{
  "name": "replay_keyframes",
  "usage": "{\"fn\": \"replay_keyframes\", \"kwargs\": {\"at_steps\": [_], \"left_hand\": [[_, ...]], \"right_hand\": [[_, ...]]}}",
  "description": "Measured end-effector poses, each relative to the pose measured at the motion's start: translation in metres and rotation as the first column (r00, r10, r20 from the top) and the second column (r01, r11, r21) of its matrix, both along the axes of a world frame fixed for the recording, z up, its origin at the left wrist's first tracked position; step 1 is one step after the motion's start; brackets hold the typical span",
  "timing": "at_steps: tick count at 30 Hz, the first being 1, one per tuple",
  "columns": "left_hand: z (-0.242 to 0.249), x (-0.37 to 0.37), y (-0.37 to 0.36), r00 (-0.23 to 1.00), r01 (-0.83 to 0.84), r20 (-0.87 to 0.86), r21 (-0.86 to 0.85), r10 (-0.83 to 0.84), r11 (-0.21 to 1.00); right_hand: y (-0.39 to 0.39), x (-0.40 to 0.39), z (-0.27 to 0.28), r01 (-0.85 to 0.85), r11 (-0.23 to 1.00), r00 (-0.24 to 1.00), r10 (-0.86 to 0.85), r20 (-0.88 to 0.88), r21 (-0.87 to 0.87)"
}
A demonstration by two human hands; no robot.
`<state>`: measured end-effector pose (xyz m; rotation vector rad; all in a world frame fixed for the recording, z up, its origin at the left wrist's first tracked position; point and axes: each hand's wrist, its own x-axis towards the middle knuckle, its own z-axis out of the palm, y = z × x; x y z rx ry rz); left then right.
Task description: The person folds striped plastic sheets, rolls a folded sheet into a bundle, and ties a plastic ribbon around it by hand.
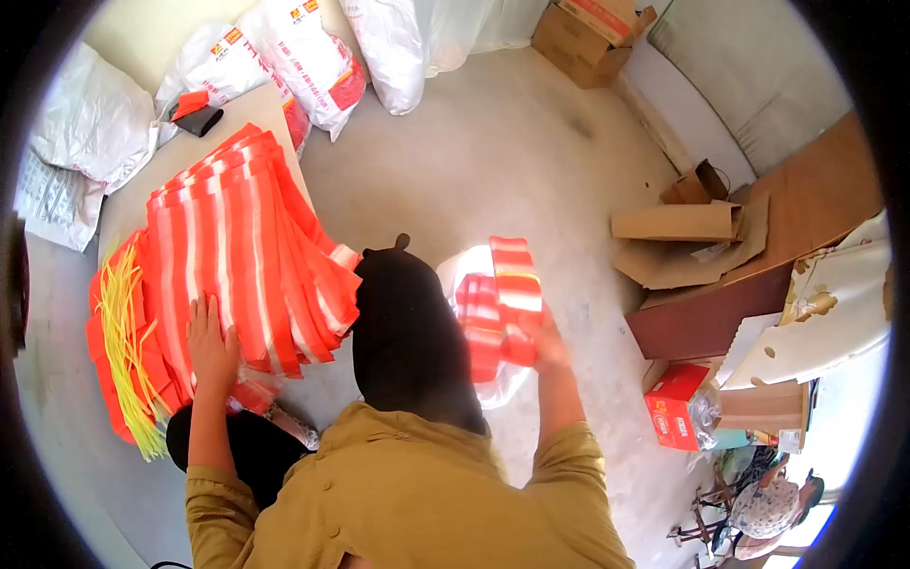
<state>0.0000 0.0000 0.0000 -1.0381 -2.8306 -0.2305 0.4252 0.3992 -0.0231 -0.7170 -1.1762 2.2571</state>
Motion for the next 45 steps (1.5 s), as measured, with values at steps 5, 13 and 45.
{"fn": "replay_keyframes", "kwargs": {"at_steps": [5, 13, 45], "left_hand": [[-0.011, 0.009, 0.010, 0.999, -0.010, -0.042, -0.013, 0.009, 1.000], [-0.011, 0.004, 0.010, 0.999, 0.010, -0.043, -0.033, -0.011, 0.999], [-0.002, 0.006, 0.010, 1.000, 0.004, -0.012, 0.017, -0.004, 1.000]], "right_hand": [[-0.010, 0.055, -0.165, 0.086, 0.973, 0.928, -0.001, 0.371, -0.212], [-0.046, 0.058, -0.261, 0.273, 0.887, 0.820, -0.012, 0.572, -0.373], [-0.048, 0.035, -0.288, -0.636, 0.752, 0.400, 0.126, 0.908, 0.175]]}}
